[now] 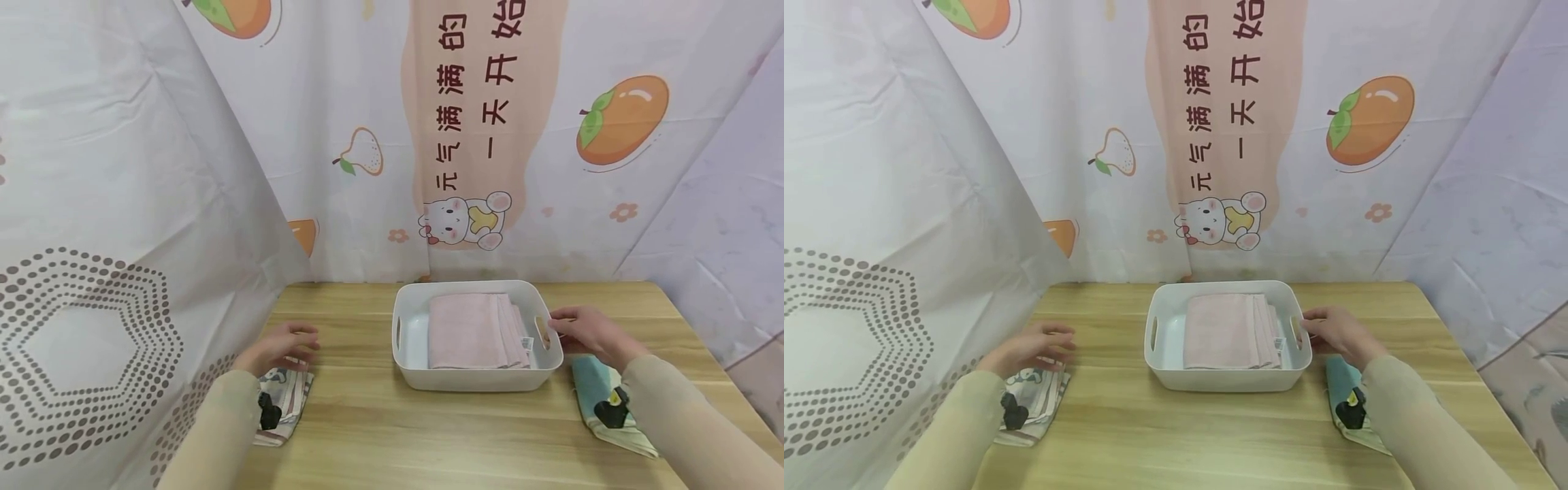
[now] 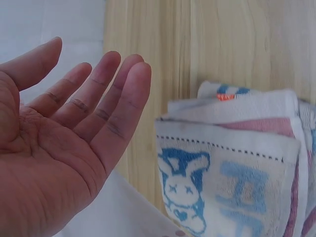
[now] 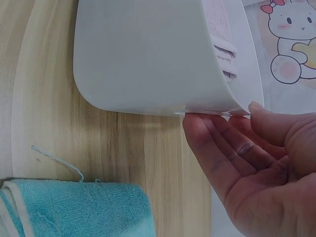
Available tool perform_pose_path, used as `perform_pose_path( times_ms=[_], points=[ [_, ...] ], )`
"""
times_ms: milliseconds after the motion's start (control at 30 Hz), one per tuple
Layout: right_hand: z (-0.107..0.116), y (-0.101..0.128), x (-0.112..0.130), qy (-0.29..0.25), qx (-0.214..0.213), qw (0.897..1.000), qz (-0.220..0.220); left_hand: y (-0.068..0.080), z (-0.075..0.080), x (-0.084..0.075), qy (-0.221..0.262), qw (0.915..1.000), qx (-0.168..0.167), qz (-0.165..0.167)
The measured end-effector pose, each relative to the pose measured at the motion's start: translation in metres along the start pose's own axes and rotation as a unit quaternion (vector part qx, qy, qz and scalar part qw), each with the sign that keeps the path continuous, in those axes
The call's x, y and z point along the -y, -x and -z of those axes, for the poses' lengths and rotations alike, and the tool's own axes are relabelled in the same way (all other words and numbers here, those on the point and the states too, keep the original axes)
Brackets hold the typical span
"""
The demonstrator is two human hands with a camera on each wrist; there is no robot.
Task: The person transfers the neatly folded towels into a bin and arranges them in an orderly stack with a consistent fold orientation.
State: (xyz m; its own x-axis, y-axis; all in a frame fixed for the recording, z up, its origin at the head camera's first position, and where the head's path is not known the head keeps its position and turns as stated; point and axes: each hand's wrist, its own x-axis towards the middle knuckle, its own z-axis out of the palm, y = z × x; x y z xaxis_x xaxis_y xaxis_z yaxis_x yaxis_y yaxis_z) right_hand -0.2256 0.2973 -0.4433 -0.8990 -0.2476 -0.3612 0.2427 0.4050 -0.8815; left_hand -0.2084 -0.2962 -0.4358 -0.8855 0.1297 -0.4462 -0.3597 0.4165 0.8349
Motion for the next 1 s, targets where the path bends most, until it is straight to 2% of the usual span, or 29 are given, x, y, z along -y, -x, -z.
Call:
perform_pose_path(
  times_ms=[467, 833, 1000],
  points=[
    [-0.001, -0.001, -0.001, -0.005, 0.001, 1.0, 0.004, 0.011, 0.022, 0.017, 0.008, 0.9994, -0.03, 0.017],
    [0.001, 0.0, -0.003, -0.012, 0.008, 1.0, 0.002, 0.015, 0.038, 0.038, 0.016, 0.999, -0.031, 0.028],
    [0.0, 0.0, -0.002, -0.018, 0.012, 1.0, 0.009, 0.02, 0.046, 0.044, 0.017, 0.9981, -0.045, 0.039]
  ],
)
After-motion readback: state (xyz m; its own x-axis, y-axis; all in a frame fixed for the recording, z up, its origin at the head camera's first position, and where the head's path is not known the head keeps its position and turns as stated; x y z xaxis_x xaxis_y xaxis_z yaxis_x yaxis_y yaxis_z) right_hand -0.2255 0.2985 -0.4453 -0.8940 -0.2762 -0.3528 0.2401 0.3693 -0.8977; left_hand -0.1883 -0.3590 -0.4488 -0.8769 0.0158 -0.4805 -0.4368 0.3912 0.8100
